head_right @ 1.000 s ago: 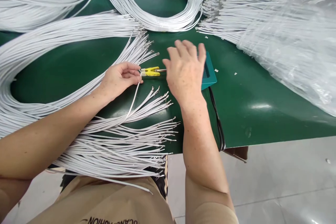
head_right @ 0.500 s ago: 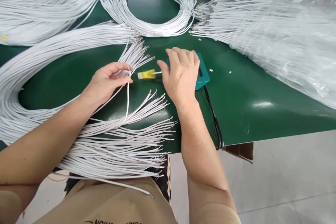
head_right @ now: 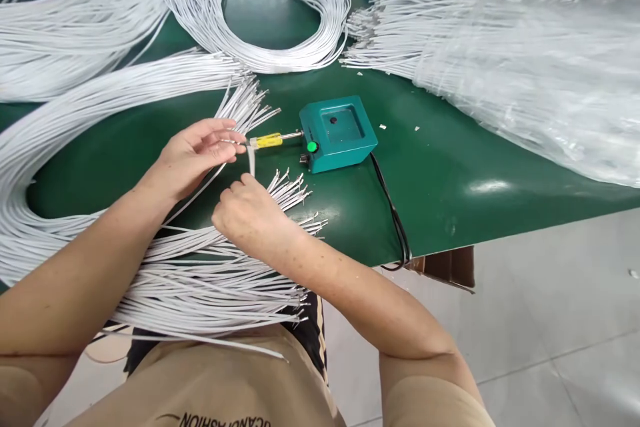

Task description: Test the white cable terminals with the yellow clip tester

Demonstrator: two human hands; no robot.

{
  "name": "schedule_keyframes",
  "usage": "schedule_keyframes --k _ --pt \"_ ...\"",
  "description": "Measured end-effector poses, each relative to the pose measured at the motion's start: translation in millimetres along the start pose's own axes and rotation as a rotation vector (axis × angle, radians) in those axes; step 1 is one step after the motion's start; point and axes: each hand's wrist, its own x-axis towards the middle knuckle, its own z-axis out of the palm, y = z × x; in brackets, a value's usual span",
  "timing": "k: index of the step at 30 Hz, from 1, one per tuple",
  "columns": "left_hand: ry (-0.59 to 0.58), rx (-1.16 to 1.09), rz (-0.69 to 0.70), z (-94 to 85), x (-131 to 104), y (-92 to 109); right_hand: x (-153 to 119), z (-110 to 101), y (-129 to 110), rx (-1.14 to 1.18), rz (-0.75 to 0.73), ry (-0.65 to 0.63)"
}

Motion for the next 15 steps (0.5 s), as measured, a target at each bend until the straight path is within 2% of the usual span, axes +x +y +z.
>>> schedule_keyframes --k 4,6,9,12,15 --pt "0.209 0.326 0.128 -13.9 3.5 -1.9 -18.6 -5.7 -23.1 0.082 0.188 -0.127" --pt "0.164 0.647 0.094 -16.4 1.9 2.2 -26.2 -9.6 -34.4 0.131 0.230 -0.181" --pt "0.026 1.119 -0.029 -12.7 -6.2 12.6 -33.1 -11.4 -48.6 0.158 0.274 -0.194" --pt "-0.056 1.307 -0.171 -14.1 -11.6 20.0 -36.9 -6.6 -60.0 0.177 0.314 -0.193" --pt "-0.088 1.357 -0.247 -31.8 -7.6 21.1 -41.3 2.0 -70.3 0.205 0.318 -0.209"
